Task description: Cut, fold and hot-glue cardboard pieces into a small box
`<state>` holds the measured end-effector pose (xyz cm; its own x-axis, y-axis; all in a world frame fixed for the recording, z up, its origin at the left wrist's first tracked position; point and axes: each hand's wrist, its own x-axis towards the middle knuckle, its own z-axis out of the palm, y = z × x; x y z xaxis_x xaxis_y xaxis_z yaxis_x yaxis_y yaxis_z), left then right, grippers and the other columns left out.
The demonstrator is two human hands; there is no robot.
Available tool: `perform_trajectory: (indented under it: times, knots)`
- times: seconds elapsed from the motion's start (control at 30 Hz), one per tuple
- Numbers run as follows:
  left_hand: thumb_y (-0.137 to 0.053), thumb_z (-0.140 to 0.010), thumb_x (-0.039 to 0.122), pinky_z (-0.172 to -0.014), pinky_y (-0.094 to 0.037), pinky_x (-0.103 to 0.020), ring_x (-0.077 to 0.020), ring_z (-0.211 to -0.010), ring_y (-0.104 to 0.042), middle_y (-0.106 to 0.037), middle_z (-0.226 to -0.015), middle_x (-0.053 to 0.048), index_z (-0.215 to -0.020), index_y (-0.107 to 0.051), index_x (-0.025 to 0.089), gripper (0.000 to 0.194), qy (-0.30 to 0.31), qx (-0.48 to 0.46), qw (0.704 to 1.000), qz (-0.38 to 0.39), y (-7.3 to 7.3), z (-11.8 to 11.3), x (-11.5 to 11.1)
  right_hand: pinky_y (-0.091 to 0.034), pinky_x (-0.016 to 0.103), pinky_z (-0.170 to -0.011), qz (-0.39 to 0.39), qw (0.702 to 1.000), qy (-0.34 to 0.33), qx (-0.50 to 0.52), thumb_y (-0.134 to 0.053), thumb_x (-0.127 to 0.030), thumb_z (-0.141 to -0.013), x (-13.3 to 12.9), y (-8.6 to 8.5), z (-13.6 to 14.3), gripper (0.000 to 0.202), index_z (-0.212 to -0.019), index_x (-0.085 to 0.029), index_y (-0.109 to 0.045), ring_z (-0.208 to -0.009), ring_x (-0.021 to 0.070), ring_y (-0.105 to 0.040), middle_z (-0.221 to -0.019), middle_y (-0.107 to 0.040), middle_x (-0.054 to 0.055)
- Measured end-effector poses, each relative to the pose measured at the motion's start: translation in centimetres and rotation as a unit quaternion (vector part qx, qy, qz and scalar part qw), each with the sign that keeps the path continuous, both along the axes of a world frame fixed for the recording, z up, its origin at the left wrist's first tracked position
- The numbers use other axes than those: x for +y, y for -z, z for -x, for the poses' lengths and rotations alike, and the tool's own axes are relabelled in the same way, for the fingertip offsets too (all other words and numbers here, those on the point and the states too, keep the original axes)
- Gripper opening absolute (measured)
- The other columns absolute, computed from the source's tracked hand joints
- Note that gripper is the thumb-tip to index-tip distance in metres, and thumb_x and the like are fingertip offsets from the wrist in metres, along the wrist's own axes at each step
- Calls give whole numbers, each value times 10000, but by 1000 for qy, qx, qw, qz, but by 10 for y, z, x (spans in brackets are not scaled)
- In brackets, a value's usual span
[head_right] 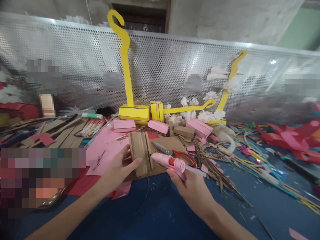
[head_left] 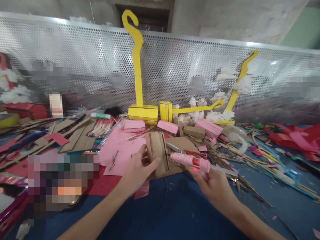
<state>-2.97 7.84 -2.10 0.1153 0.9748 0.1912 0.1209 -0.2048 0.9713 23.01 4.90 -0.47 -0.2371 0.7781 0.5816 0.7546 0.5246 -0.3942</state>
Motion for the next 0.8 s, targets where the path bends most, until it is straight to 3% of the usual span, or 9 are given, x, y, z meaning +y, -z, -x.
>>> perform_trajectory:
  times: [0.13, 0.27, 0.47, 0.6, 0.8]
  knots:
    - [-654, -866, 334, -877, -614, -429, -275, -1089, -714, -725, -1227, -137, -1314, -532, 190, 486, 9, -2, 1000, 2, -2, 0, -2, -584, 329, -655, 27, 999, -26, -32, -440, -444, -1028, 0, -5, 1, 408, -1079, -220, -777, -673, 253, -720, -705, -760, 52]
    - [-657, -870, 327, -884, -611, -434, -274, -1092, -710, -723, -1219, -135, -1310, -529, 189, 479, 8, -10, 1000, 3, -3, -1, -4, -603, 364, -741, 30, 999, -29, -23, -424, -439, -1029, -1, -10, 2, 422, -1106, -221, -778, -790, 286, -753, -739, -774, 58]
    - [-659, -874, 339, -879, -610, -415, -270, -1098, -707, -713, -1240, -143, -1323, -524, 181, 495, 4, -9, 1000, 2, -3, -1, -4, -614, 366, -768, 41, 998, -34, -34, -481, -443, -1009, -1, -2, -4, 396, -1119, -206, -779, -795, 284, -761, -835, -806, 69]
    - [-665, -868, 348, -872, -613, -415, -273, -1090, -711, -705, -1268, -146, -1316, -533, 186, 495, 0, -3, 1000, 7, -3, -1, -4, -623, 377, -799, 47, 997, -33, -48, -503, -425, -1001, 2, 5, -6, 367, -1134, -218, -775, -913, 305, -770, -950, -817, 81]
    - [-657, -872, 332, -877, -610, -405, -260, -1073, -717, -707, -1265, -148, -1309, -531, 180, 480, 1, -1, 1000, 3, -5, -1, -4, -573, 430, -979, 36, 997, -56, -35, -518, -419, -997, 2, -3, -2, 352, -1165, -232, -764, -1049, 312, -748, -1026, -812, 86]
